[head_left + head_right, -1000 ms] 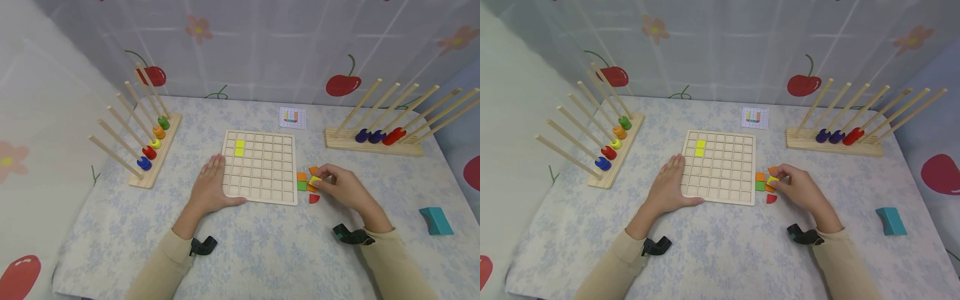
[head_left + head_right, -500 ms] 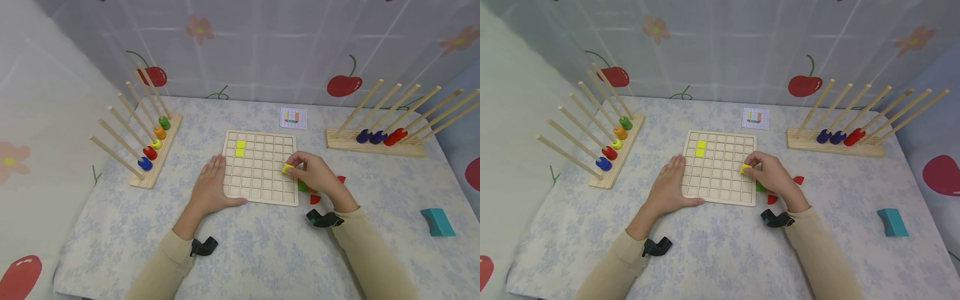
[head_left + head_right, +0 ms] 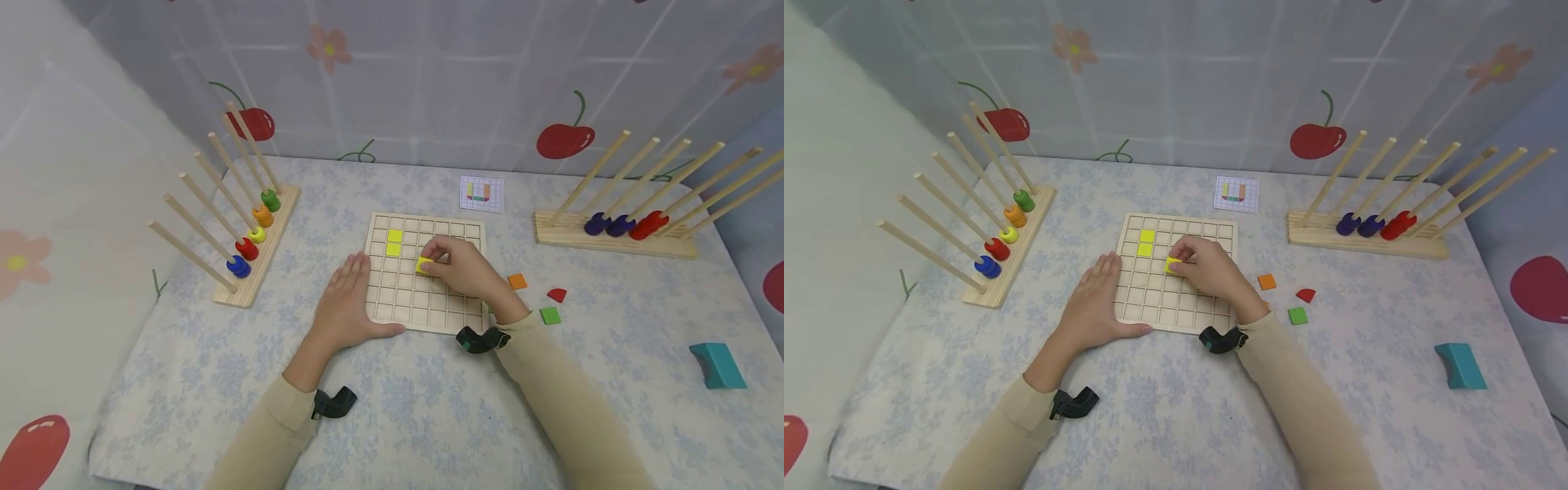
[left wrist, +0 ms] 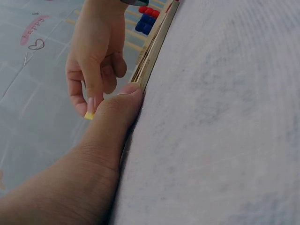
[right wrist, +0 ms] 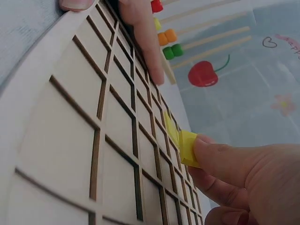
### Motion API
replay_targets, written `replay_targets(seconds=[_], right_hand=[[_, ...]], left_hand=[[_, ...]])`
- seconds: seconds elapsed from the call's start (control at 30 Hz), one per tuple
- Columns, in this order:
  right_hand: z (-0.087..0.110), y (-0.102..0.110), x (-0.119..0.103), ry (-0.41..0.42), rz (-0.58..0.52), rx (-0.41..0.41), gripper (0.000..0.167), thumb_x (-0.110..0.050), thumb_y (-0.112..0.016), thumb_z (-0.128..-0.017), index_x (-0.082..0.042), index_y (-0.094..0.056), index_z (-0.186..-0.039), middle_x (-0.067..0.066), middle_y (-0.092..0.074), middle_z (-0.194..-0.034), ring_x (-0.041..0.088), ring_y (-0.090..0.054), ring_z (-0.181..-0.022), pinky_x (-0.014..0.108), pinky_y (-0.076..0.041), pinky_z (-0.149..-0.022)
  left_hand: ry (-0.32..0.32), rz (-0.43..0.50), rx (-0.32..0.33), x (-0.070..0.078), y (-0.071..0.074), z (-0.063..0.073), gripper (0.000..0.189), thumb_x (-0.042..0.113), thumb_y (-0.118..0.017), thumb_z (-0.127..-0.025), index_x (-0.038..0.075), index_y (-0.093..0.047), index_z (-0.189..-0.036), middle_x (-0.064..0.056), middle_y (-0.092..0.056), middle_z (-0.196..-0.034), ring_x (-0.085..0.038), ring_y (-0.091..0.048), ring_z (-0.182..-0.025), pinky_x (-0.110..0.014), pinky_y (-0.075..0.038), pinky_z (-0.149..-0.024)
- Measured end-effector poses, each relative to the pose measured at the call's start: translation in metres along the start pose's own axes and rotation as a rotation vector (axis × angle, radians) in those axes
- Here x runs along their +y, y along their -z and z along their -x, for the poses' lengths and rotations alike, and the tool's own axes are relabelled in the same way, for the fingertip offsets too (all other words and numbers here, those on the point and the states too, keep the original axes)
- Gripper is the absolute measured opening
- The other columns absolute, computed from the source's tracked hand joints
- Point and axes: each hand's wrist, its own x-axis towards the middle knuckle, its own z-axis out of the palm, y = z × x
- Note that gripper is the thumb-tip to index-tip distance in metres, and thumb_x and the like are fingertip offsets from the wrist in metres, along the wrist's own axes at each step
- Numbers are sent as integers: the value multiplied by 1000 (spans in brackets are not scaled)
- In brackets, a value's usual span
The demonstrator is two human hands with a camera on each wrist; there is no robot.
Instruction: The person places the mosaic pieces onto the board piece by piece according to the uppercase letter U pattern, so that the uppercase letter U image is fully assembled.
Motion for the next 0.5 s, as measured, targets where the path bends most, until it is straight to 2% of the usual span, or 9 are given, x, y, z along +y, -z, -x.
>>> replay_targets(seconds=[0.3, 0.5], right_hand=[[-23, -21, -14, 36, 5, -12, 10, -22, -72, -92, -16, -66, -99, 1, -66, -96, 18, -59, -92, 35, -47, -84], [-32, -30, -20, 31, 18, -9, 12, -22, -72, -92, -14, -66, -100, 1, -67, -94, 19, -60, -88, 35, -49, -82]], left_hand=[[-5, -7, 0, 0, 2, 1, 147, 97, -54, -58, 4, -2, -159, -13, -5, -168, -24, -1, -157, -43, -10, -127], [-14, -17, 1, -1, 1, 1, 146, 98, -51, -59, 4, -1, -159, -12, -3, -168, -24, -1, -157, -44, -11, -127]])
